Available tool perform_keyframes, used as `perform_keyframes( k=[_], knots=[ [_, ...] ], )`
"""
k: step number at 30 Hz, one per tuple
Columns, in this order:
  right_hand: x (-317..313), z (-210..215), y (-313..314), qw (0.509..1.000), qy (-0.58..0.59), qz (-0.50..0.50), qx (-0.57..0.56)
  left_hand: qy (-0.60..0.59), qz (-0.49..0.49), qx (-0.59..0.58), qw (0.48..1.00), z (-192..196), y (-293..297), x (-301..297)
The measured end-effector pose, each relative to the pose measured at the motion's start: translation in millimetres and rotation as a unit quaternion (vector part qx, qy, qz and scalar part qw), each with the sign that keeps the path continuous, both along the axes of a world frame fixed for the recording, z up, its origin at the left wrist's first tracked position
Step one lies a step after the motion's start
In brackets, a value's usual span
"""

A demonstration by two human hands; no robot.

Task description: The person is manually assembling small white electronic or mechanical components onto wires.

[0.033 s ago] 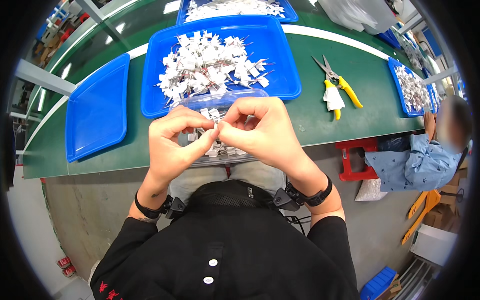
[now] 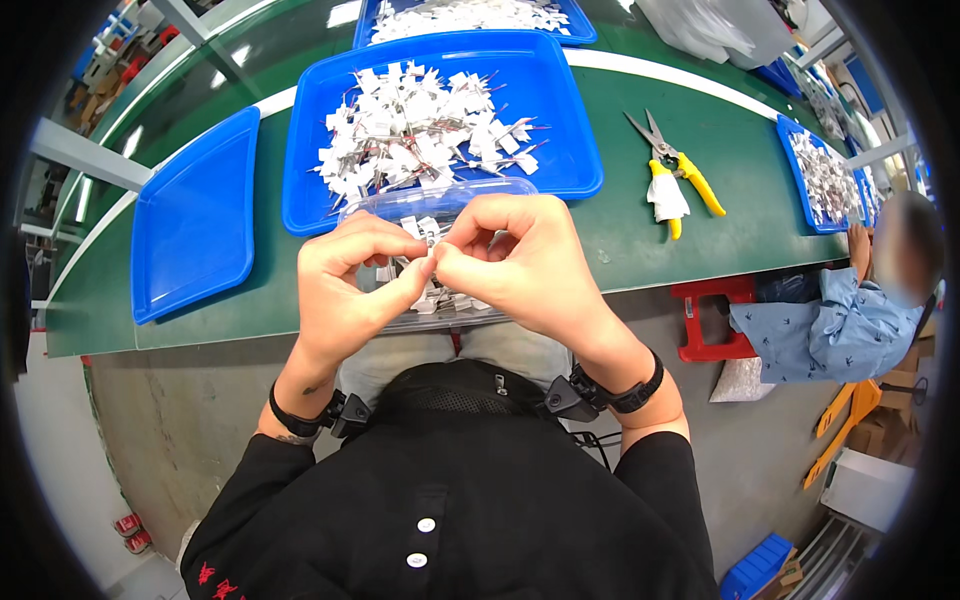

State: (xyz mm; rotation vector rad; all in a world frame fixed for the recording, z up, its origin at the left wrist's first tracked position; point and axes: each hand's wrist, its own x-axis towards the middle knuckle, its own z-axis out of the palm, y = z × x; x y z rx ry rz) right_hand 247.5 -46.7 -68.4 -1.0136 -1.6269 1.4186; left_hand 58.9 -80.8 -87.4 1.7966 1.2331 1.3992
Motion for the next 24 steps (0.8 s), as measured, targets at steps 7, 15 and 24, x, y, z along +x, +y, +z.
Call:
perform_keyframes(
  k=[7,15,24],
  knots=[
    [-5.3,0.5,-2.8,0.999,-0.034,-0.001,0.042,0.037,-0.010,0.012,0.999,-3.2,-0.6,-2.1],
    [4.6,6.0,7.1,0.980,-0.130,0.025,0.146,0.053,-0.052,-0.055,0.996,3.2,-0.4,-2.9],
    [5.7,-0.7,-2.8,0.978,-0.091,0.010,0.187,0.028,-0.085,-0.062,0.994,3.0,-1.6,-2.1]
  ],
)
